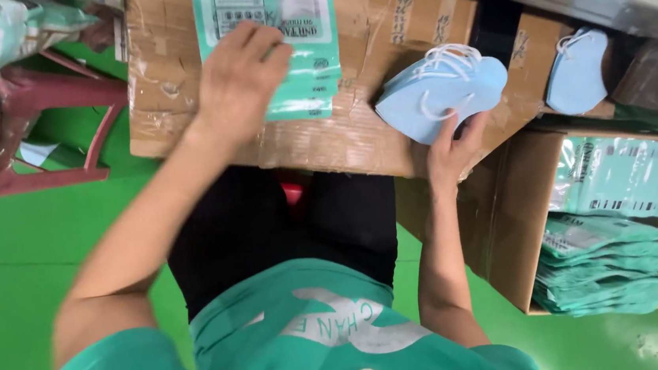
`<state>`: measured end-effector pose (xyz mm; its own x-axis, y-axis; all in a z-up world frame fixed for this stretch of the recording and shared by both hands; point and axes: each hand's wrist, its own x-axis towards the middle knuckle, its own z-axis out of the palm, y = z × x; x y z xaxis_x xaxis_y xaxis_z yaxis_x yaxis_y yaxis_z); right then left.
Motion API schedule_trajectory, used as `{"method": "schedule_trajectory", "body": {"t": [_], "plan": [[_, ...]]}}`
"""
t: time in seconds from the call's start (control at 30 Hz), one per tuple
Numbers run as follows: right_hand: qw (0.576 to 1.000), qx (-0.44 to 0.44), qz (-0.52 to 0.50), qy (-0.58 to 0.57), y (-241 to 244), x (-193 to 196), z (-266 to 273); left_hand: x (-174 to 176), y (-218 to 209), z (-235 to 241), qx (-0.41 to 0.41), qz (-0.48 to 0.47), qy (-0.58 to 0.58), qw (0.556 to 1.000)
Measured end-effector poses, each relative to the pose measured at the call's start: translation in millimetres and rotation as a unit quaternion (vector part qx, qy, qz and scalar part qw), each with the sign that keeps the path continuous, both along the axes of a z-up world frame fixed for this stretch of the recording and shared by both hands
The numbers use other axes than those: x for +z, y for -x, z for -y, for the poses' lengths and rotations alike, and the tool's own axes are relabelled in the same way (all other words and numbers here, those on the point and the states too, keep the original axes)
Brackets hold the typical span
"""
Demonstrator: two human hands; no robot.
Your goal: Packaging blue face masks into individual green plastic pouches at a conveyor belt.
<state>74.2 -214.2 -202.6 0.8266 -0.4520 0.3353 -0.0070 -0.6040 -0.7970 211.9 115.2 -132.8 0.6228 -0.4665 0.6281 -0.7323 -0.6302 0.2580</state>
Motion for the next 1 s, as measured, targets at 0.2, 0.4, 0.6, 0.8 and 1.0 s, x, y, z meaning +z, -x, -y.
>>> {"method": "schedule_trajectory", "body": {"t": [0.2, 0.4, 0.6, 0.8, 1.0], "plan": [[0.972, 0.058, 0.087, -0.211, -42, 22, -23, -26, -18, -4, -0.013, 0.024, -0.161, 0.987], [0.950, 0.175, -0.035, -0.257, -72, 48, -97, -15, -33, 1, -0.029, 0.044, -0.067, 0.996], [0.898, 0.195, -0.060, -0.391, -89, 79, -109, 11, -10, 3, -0.032, 0.057, 0.074, 0.995], [0.983, 0.172, -0.059, -0.032, -65, 91, -115, 48, -7, 9, -0.062, 0.035, 0.156, 0.985], [0.995, 0.047, 0.005, -0.091, -60, 91, -100, 53, 32, 40, -0.160, -0.048, 0.087, 0.982]]}}
